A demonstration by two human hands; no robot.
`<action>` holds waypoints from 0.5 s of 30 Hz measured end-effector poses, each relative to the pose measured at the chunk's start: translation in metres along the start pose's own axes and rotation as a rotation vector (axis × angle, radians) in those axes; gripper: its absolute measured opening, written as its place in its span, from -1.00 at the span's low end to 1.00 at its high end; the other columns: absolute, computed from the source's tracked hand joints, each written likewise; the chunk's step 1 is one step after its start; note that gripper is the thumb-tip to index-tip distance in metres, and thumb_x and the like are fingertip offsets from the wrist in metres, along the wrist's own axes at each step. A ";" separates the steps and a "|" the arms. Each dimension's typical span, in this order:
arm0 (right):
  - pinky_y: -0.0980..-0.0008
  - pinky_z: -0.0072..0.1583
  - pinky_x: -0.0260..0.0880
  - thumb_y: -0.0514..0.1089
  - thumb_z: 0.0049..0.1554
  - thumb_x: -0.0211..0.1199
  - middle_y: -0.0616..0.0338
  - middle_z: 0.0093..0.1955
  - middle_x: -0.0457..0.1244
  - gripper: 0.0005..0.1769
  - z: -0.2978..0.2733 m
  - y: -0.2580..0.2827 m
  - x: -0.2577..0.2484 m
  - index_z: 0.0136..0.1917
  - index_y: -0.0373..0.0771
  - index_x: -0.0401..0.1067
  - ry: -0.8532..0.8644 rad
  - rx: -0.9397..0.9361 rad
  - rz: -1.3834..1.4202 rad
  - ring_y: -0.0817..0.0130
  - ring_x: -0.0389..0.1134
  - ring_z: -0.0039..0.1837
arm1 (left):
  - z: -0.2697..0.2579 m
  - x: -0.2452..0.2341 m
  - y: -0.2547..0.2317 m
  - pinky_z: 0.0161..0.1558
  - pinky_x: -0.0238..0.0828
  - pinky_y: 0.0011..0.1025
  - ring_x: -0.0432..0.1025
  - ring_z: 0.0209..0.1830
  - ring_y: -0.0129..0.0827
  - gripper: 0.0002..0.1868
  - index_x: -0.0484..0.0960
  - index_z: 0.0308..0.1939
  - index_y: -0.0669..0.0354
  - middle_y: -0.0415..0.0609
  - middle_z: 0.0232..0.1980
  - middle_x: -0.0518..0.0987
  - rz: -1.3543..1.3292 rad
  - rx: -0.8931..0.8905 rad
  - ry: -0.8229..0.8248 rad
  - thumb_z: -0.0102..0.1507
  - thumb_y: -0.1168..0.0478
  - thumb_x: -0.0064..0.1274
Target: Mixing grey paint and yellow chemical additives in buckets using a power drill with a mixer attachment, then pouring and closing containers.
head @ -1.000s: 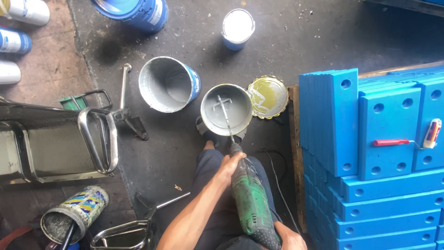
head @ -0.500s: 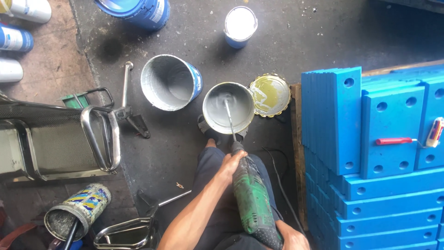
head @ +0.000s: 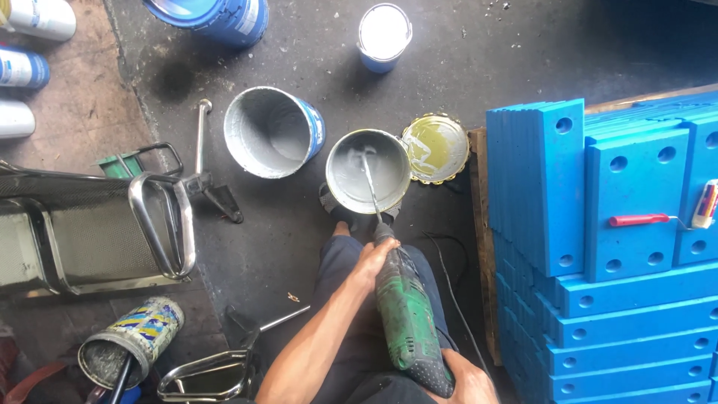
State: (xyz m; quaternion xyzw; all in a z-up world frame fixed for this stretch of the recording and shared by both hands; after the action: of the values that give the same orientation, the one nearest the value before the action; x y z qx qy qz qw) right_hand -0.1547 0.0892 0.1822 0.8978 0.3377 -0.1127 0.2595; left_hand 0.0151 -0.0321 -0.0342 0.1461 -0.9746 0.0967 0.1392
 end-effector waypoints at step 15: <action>0.12 0.06 0.47 0.19 -0.27 0.59 -0.06 -0.16 0.43 -0.38 -0.006 -0.004 0.008 0.03 -0.04 0.56 -0.101 -0.030 0.034 -0.02 0.50 0.04 | 0.006 -0.001 0.007 -0.34 0.58 -0.26 0.53 -0.42 -0.28 -0.73 0.63 -0.10 0.21 0.00 -0.27 0.60 0.052 -0.006 0.046 0.17 0.17 0.17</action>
State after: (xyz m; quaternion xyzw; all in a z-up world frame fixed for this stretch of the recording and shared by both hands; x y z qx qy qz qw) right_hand -0.1513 0.0992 0.1832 0.8927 0.3103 -0.1483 0.2913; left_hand 0.0123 -0.0267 -0.0412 0.1180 -0.9749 0.1008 0.1593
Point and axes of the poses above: each hand's wrist, its own z-axis towards the middle knuckle, its own x-axis out of the palm, y = z × x, the point moved 7 cm from there along z, towards the middle knuckle
